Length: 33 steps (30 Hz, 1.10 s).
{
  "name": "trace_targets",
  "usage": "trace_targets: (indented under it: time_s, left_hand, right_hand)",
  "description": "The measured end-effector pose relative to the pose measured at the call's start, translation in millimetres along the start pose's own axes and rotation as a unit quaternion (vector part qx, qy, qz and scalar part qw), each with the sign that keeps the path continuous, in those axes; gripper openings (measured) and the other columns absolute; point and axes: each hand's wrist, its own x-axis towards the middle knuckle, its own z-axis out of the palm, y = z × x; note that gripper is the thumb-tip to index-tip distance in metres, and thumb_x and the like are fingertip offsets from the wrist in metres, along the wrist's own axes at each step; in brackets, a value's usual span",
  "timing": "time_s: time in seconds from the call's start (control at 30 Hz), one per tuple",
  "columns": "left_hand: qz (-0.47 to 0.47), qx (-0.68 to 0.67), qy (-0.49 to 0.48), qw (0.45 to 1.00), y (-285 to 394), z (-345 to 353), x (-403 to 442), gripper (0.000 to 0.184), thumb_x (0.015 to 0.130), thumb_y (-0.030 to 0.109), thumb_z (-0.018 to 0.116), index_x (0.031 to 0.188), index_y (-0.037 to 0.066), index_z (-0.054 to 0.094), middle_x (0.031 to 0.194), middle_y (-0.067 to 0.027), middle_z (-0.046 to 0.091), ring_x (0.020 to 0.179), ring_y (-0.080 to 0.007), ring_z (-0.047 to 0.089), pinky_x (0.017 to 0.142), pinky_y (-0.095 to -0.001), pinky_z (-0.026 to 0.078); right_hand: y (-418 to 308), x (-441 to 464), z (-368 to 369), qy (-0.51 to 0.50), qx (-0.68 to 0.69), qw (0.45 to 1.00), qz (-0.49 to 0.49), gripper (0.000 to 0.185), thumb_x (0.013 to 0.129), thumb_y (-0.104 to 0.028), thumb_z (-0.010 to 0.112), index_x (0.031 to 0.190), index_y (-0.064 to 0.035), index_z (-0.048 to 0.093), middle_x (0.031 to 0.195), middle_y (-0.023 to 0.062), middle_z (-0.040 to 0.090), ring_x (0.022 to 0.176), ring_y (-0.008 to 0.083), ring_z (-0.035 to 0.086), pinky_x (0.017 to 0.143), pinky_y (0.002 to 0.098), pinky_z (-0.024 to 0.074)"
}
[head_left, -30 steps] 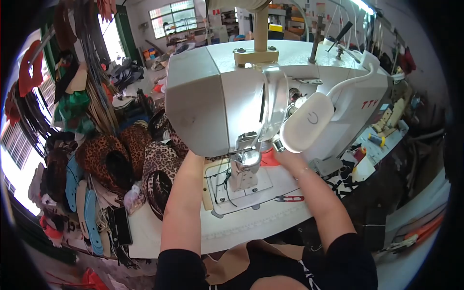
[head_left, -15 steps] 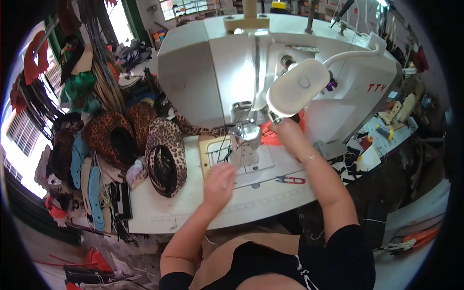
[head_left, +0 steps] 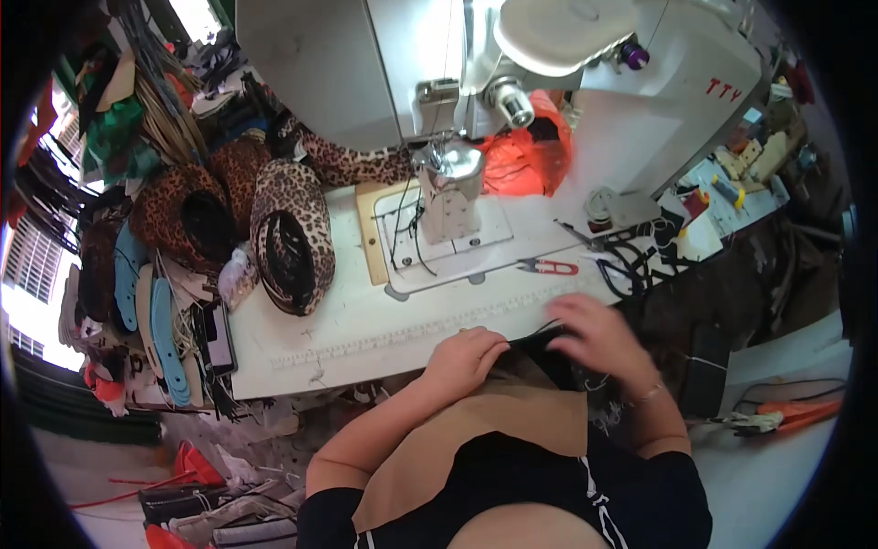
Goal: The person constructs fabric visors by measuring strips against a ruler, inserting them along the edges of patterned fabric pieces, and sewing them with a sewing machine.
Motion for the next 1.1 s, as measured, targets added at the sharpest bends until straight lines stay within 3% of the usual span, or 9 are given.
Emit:
trace_targets:
  time_s: [0.03, 0.1, 0.2, 0.3, 0.4, 0.63, 0.9, 1.0, 1.1]
  left_hand:
    - [-0.009, 0.011, 0.005, 1.000, -0.3, 2.7, -8.4, 0.011, 0.087, 0.016, 0.063, 0.093, 0.008, 0.066, 0.079, -0.0111, 0.061, 0.075, -0.0312, 0.061, 0.067, -0.0383, 0.049]
    - [-0.026, 0.035, 0.021, 0.999, -0.9, 6.0, -21.6, 0.012, 0.086, 0.017, 0.065, 0.093, 0.008, 0.066, 0.080, -0.0112, 0.062, 0.075, -0.0312, 0.061, 0.068, -0.0384, 0.049]
    - [-0.047, 0.103, 0.098, 0.989, -8.0, -1.1, -44.0, 0.012, 0.083, 0.017, 0.067, 0.092, 0.009, 0.064, 0.077, -0.0090, 0.060, 0.072, -0.0302, 0.059, 0.066, -0.0405, 0.048]
    - [-0.075, 0.178, 0.212, 0.958, -22.0, -17.4, -58.2, 0.014, 0.081, 0.016, 0.069, 0.093, 0.011, 0.065, 0.076, -0.0078, 0.059, 0.074, -0.0288, 0.057, 0.068, -0.0384, 0.047]
    - [-0.064, 0.219, 0.250, 0.941, -34.9, -21.5, -68.8, 0.023, 0.079, 0.023, 0.072, 0.100, 0.013, 0.066, 0.082, -0.0049, 0.058, 0.080, -0.0250, 0.055, 0.072, -0.0382, 0.042]
    - [-0.077, 0.375, 0.169, 0.908, -25.0, 0.8, -60.9, 0.067, 0.069, 0.053, 0.073, 0.126, 0.019, 0.060, 0.084, -0.0005, 0.051, 0.082, -0.0197, 0.048, 0.076, -0.0394, 0.031]
    - [-0.087, 0.385, 0.110, 0.912, -25.8, -0.8, -53.7, 0.075, 0.069, 0.052, 0.071, 0.133, 0.017, 0.054, 0.084, -0.0034, 0.046, 0.080, -0.0224, 0.045, 0.073, -0.0394, 0.030]
    - [-0.092, 0.390, 0.096, 0.911, -25.3, -1.8, -52.2, 0.076, 0.069, 0.051, 0.073, 0.134, 0.017, 0.053, 0.084, -0.0039, 0.045, 0.080, -0.0229, 0.045, 0.072, -0.0396, 0.029]
    - [-0.099, 0.381, 0.083, 0.916, -23.7, -4.4, -51.9, 0.075, 0.070, 0.049, 0.073, 0.134, 0.016, 0.053, 0.085, -0.0043, 0.045, 0.080, -0.0233, 0.046, 0.072, -0.0399, 0.029]
  right_hand:
    - [-2.3, 2.1, 22.2, -0.040, 0.112, 0.993, -0.013, 0.040, 0.076, -0.015, 0.074, 0.112, -0.0027, 0.061, 0.103, 0.0144, 0.062, 0.094, 0.0316, 0.061, 0.083, 0.0354, 0.0507]
    - [-5.2, 10.3, 55.0, -0.106, 0.217, 0.970, 0.011, 0.024, 0.078, -0.011, 0.071, 0.101, -0.0046, 0.067, 0.095, 0.0121, 0.063, 0.088, 0.0289, 0.062, 0.076, 0.0351, 0.0508]
    - [-0.5, 28.3, 88.4, -0.087, 0.211, 0.973, -0.031, 0.011, 0.080, -0.011, 0.068, 0.090, -0.0056, 0.067, 0.086, 0.0100, 0.062, 0.078, 0.0287, 0.061, 0.069, 0.0367, 0.0501]
    - [0.9, 52.4, 102.2, -0.014, 0.100, 0.994, -0.040, 0.007, 0.081, -0.013, 0.065, 0.085, -0.0068, 0.066, 0.081, 0.0091, 0.059, 0.071, 0.0297, 0.059, 0.064, 0.0378, 0.0493]
    - [0.1, 67.5, 111.5, -0.027, 0.071, 0.997, -0.025, 0.008, 0.079, -0.011, 0.066, 0.085, -0.0070, 0.068, 0.080, 0.0082, 0.060, 0.071, 0.0285, 0.061, 0.062, 0.0365, 0.0496]
    - [-6.0, 73.5, 119.2, -0.022, 0.046, 0.998, -0.022, 0.006, 0.079, -0.012, 0.066, 0.084, -0.0083, 0.067, 0.079, 0.0071, 0.058, 0.069, 0.0277, 0.060, 0.059, 0.0360, 0.0493]
    - [-10.1, 71.9, 123.3, -0.020, 0.002, 0.999, -0.034, 0.004, 0.078, -0.012, 0.064, 0.081, -0.0102, 0.063, 0.077, 0.0055, 0.054, 0.069, 0.0273, 0.060, 0.058, 0.0392, 0.0493]
    - [-9.0, 72.3, 119.3, -0.020, 0.036, 0.999, -0.015, 0.008, 0.078, -0.010, 0.068, 0.085, -0.0058, 0.067, 0.078, 0.0072, 0.059, 0.067, 0.0254, 0.062, 0.059, 0.0337, 0.0502]
    - [9.2, 68.3, 105.0, -0.024, 0.192, 0.974, 0.114, 0.010, 0.078, -0.008, 0.070, 0.085, -0.0020, 0.069, 0.077, 0.0088, 0.062, 0.066, 0.0212, 0.063, 0.061, 0.0294, 0.0506]
